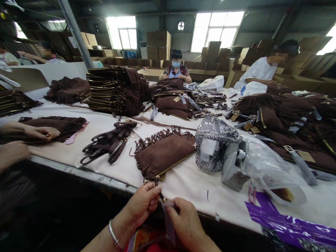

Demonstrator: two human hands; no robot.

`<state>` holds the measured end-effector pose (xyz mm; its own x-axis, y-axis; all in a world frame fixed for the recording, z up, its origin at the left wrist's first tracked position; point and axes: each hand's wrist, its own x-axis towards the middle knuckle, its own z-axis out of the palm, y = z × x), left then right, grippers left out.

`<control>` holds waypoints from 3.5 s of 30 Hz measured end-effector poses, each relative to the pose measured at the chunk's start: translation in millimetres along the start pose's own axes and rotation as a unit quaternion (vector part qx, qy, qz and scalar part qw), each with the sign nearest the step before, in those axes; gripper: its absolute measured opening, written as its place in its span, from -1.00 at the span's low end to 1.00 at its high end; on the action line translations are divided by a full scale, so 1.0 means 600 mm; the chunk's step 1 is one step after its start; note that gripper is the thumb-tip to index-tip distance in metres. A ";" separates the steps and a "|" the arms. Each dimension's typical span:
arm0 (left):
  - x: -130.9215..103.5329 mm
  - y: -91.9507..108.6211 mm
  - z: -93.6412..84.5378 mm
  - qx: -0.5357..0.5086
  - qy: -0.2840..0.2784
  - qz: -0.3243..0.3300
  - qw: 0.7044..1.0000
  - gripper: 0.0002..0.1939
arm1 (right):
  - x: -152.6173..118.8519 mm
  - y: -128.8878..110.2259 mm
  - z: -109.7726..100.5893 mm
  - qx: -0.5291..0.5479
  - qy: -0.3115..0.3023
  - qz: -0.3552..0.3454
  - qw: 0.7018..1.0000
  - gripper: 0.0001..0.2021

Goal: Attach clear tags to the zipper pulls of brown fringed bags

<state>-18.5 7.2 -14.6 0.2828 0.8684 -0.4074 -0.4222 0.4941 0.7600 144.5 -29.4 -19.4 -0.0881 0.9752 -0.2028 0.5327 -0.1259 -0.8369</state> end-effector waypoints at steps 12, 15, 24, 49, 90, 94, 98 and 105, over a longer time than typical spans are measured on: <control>0.004 -0.006 0.002 0.021 0.001 0.001 1.000 -0.63 | 0.004 0.005 0.000 0.022 -0.002 -0.010 1.000 -0.76; 0.004 -0.005 0.005 0.030 0.007 0.002 1.000 -0.62 | 0.004 0.008 -0.001 0.025 0.002 -0.014 1.000 -0.76; 0.008 -0.007 0.004 0.028 0.013 0.002 1.000 -0.63 | 0.003 0.007 -0.002 0.009 -0.019 -0.006 1.000 -0.77; 0.006 -0.009 0.007 0.037 0.022 0.010 0.999 -0.63 | -0.006 0.013 0.001 0.094 -0.039 -0.001 0.995 -0.79; 0.007 -0.005 0.017 0.091 0.047 0.031 0.994 -0.65 | 0.006 -0.021 -0.006 0.082 -0.041 0.013 0.996 -0.74; 0.005 -0.007 0.017 0.104 0.056 0.034 0.992 -0.65 | 0.024 -0.036 -0.004 0.071 -0.032 0.012 0.997 -0.72; 0.004 -0.006 0.009 0.076 0.056 0.013 0.995 -0.61 | 0.043 -0.049 -0.005 0.076 -0.023 0.018 0.997 -0.72; 0.010 0.016 0.007 -0.163 0.092 -0.044 0.981 -0.68 | 0.030 -0.079 -0.027 0.264 -0.102 0.116 0.952 -0.62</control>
<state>-17.2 17.3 -7.4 0.1820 0.8003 -0.5713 -0.6648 0.5282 0.5282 131.2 -3.0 25.0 -0.2093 0.8614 -0.4629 0.0647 -0.4601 -0.8855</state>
